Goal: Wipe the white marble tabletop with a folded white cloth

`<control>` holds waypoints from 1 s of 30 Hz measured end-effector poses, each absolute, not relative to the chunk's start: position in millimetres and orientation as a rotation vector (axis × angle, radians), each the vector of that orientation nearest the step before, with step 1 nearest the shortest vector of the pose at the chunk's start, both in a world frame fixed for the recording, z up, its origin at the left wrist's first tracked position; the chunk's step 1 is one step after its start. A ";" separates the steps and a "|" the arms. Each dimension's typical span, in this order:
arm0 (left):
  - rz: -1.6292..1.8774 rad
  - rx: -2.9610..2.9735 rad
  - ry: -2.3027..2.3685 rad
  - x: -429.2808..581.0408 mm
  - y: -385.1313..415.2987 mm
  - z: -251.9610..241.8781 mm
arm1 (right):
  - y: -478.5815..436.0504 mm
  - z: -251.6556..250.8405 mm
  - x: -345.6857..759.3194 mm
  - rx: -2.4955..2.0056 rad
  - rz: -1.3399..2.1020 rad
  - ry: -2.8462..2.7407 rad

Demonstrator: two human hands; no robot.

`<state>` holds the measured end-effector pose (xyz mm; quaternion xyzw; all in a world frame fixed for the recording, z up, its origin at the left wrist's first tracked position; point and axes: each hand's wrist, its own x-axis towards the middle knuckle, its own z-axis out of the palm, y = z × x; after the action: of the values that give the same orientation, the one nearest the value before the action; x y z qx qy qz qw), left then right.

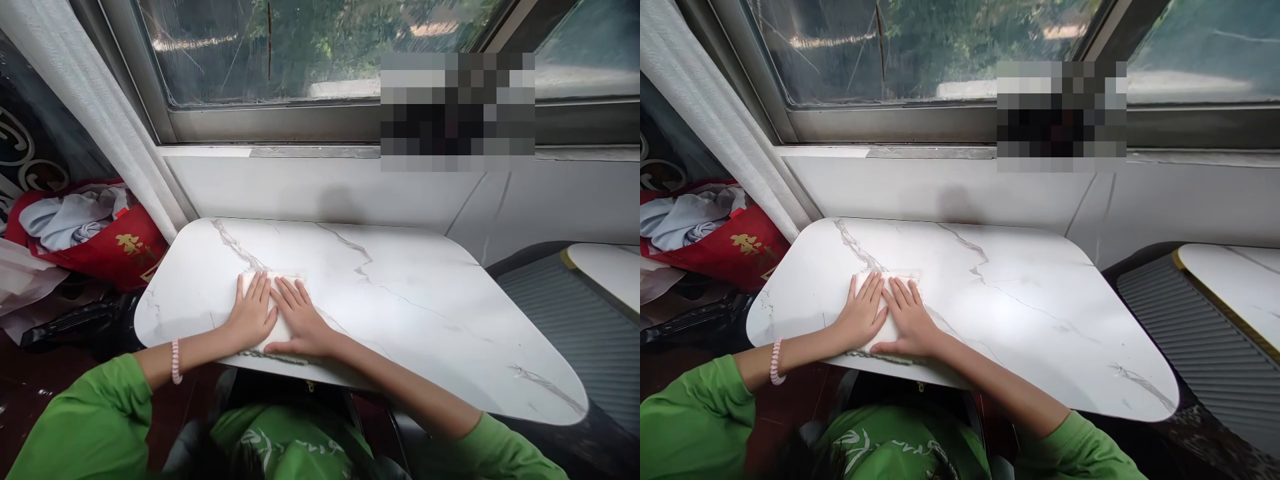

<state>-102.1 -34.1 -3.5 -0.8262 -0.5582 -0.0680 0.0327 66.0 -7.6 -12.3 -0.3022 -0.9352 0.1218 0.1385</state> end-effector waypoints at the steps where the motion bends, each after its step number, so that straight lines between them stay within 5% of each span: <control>1: -0.207 -2.571 -1.703 -104.2 -24.4 -3.3 | -0.6 -12.2 65.5 -0.892 0.359 -2.698; 17: -0.444 -2.682 -1.686 -99.7 177.0 -5.2 | 178.7 -26.9 66.9 -1.217 0.334 -2.508; 30: -0.368 -2.641 -1.682 -76.0 128.9 -6.2 | 129.2 -21.2 89.1 -1.203 0.311 -2.567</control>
<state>-76.0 128.9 -6.2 -0.8376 -0.5336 -0.1169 -0.0055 89.1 129.2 -21.2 -0.4175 -0.8906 0.1080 0.1443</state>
